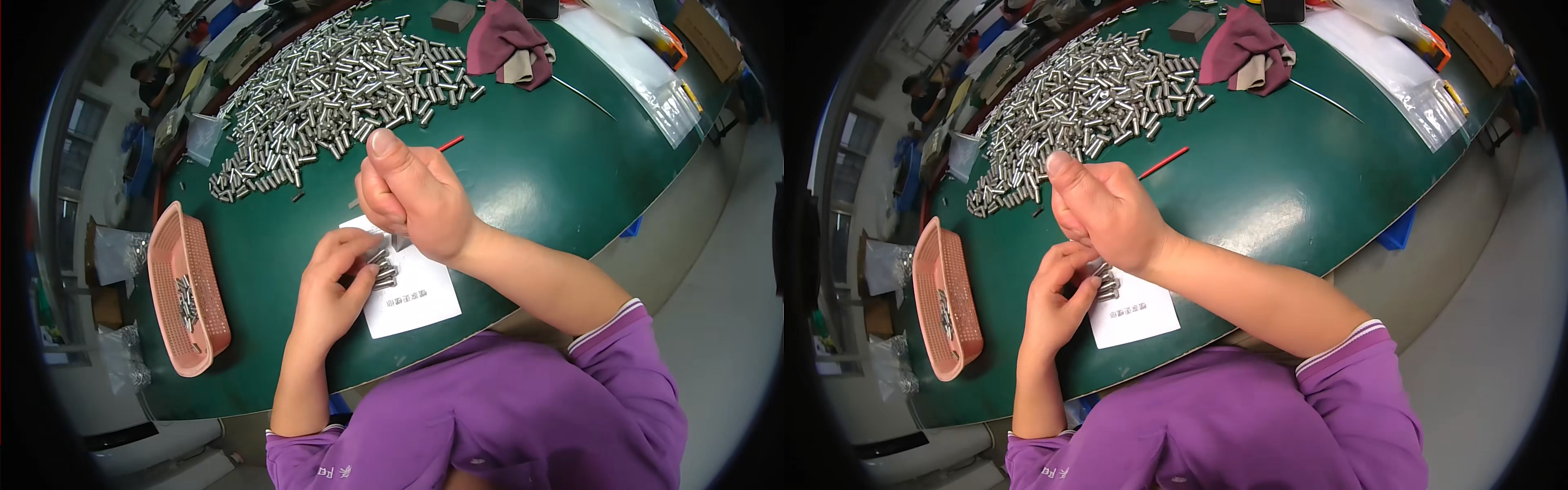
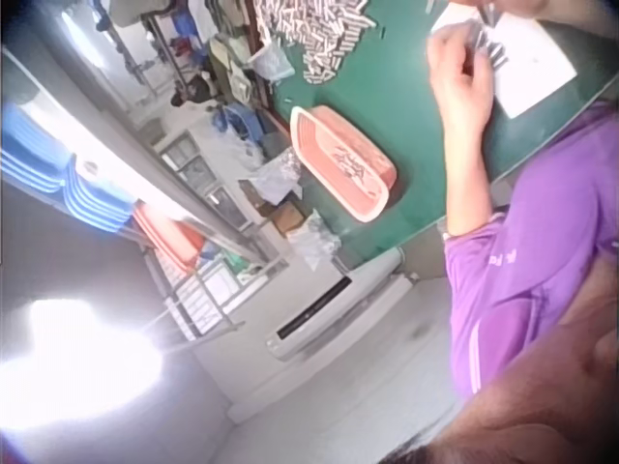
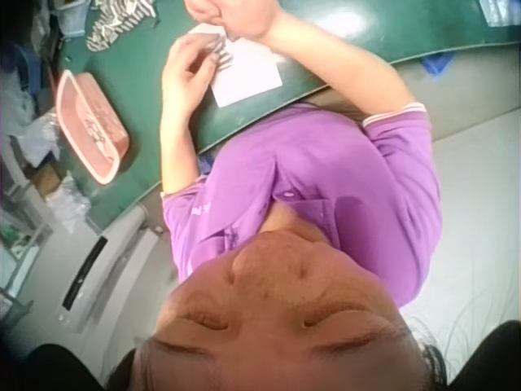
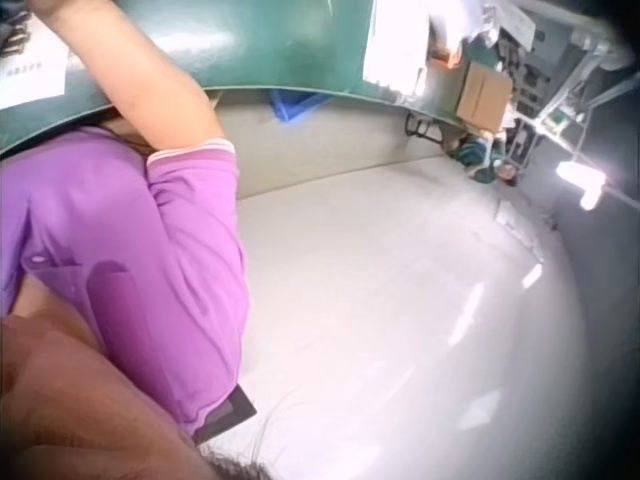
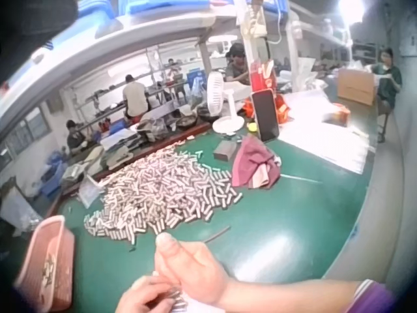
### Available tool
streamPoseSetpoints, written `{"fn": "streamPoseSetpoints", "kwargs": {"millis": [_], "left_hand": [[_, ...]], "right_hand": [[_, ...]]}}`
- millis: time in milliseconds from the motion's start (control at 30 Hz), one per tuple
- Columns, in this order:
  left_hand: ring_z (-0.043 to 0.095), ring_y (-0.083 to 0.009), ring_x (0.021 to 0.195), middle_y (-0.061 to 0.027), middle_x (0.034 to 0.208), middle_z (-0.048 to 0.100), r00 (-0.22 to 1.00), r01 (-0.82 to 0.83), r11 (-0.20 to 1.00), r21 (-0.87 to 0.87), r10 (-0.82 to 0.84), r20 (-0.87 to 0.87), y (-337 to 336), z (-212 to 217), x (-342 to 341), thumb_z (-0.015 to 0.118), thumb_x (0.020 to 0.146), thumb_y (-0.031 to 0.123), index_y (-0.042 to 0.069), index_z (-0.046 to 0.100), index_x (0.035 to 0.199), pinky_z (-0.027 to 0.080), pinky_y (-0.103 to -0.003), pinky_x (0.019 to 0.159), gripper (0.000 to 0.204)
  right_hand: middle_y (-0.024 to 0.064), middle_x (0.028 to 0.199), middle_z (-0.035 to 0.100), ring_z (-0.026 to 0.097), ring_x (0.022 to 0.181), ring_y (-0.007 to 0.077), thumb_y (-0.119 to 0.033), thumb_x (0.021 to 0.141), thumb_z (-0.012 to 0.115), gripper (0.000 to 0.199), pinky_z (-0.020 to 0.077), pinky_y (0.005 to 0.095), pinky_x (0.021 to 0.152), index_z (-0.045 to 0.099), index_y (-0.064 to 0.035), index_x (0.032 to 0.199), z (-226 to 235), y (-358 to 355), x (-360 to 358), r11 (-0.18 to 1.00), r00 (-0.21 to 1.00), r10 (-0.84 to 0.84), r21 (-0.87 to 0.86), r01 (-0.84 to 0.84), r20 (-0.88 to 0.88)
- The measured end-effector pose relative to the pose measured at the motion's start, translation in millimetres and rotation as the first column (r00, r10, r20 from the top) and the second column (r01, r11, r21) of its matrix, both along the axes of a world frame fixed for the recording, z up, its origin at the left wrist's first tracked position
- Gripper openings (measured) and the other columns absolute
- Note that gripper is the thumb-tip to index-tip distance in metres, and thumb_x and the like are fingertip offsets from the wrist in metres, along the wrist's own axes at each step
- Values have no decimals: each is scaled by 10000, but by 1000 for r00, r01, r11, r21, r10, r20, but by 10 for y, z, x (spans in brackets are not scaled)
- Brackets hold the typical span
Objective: The person picks up small cylindrical metal parts from a pile on a green workbench and uses a metal file to rub the surface of each part. They handle the parts one at a time, occasionally placing them on a white paper sheet before continuing the filing process.
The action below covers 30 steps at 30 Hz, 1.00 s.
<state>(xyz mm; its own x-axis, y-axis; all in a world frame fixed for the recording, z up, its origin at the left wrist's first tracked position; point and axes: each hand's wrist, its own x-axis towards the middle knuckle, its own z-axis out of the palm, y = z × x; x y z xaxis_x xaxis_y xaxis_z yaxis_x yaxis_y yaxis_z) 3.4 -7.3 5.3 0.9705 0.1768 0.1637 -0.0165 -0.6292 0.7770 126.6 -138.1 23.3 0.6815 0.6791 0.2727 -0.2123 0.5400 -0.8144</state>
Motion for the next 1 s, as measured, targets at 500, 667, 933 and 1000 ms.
{"fn": "streamPoseSetpoints", "kwargs": {"millis": [500, 667, 933, 1000], "left_hand": [[595, -134, 745, -58, 935, 624, 996, -39, 999, 3, 39, -80, 19, -92, 31, 701, 793, -45, 17, 701, 1005, 509, -257, 680, 222], [590, -133, 731, -54, 901, 619, 995, -58, 998, -16, 56, -85, 23, -101, 35, 709, 787, -42, 11, 701, 999, 504, -257, 673, 218], [583, -135, 717, -54, 875, 606, 994, -67, 997, -35, 64, -90, 1, -106, 22, 713, 788, -36, 12, 699, 991, 502, -262, 669, 209], [586, -139, 723, -56, 880, 605, 993, -67, 997, -46, 62, -100, -4, -118, 29, 714, 790, -31, 14, 699, 992, 504, -268, 672, 208]], "right_hand": [[2, 501, 361, 307, 475, 87, -498, 1060, 311, 657, 260, 251, 454, 357, -104, 537, 55, -17, -34, 1000, 1000, 11, -3, -11, 8], [5, 498, 367, 317, 476, 89, -494, 1063, 300, 657, 267, 250, 456, 360, -102, 540, 48, -4, -47, 1000, 1000, -7, 9, 7, 27], [12, 507, 385, 321, 479, 89, -488, 1064, 304, 651, 276, 255, 461, 360, -101, 545, 50, -13, -60, 1000, 1000, -1, 2, 1, 21], [5, 517, 390, 323, 486, 85, -481, 1063, 323, 640, 278, 256, 465, 369, -100, 552, 43, -7, -67, 1000, 1000, 11, 3, -11, -2]]}}
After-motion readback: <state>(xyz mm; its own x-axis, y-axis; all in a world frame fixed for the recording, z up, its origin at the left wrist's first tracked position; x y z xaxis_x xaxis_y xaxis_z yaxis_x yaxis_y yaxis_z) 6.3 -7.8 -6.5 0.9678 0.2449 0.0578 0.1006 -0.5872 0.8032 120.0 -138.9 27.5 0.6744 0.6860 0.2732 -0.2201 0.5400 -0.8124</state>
